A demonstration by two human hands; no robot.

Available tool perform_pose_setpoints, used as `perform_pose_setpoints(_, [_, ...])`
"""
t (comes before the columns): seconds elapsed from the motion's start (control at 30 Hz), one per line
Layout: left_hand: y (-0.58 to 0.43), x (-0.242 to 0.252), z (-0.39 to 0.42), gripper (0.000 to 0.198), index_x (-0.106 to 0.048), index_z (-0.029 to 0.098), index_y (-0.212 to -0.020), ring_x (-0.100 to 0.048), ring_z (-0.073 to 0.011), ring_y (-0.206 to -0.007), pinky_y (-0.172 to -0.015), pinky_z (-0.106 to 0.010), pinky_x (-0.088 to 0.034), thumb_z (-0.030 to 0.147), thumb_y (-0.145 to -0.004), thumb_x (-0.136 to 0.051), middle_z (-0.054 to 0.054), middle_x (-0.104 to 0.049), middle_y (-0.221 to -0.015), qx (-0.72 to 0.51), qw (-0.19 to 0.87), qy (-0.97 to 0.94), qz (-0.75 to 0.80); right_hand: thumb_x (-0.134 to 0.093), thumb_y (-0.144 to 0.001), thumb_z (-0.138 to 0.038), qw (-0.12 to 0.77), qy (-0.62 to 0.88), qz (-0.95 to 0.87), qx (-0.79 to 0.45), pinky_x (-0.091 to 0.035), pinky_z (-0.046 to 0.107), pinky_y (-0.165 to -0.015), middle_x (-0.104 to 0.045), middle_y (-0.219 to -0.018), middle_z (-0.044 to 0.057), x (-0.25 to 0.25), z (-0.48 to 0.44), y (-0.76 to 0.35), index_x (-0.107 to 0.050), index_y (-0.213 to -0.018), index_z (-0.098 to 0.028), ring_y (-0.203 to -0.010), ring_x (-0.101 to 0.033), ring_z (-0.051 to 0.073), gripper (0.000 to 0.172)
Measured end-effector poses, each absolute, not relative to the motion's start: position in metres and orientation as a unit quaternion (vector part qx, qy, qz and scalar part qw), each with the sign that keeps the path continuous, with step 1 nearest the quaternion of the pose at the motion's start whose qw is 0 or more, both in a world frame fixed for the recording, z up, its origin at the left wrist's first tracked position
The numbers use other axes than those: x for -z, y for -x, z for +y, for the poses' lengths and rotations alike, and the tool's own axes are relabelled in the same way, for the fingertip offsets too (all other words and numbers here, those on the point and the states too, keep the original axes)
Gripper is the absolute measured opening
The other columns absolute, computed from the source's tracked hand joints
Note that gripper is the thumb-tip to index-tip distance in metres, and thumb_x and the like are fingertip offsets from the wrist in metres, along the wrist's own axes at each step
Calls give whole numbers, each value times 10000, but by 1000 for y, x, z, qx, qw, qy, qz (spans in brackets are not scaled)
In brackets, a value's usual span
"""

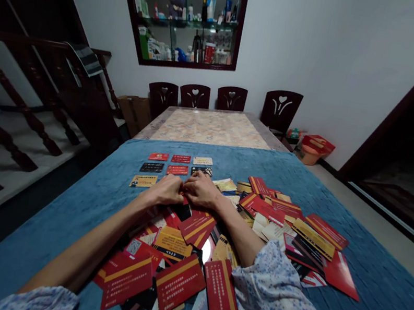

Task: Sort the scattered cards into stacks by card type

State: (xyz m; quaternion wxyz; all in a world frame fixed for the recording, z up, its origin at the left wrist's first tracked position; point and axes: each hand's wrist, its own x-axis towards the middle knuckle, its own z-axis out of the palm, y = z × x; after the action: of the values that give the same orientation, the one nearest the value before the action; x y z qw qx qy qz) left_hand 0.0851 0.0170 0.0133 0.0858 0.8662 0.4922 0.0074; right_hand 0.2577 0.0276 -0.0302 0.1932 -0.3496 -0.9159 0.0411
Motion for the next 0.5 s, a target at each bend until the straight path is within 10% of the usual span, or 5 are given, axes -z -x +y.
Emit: perform_pose_setpoints(0.5, [-50,-40,38,215,-648,116,-605,-350,-93,-538,-542,-232,-247,250,-702,-509,44,-399,-516,-43,251,-881,400,-542,-946,-235,251,400,-882,3,-372,340,-844,-698,-930,94,31,29,-251,-719,-1000,-189,-983,-537,226,191])
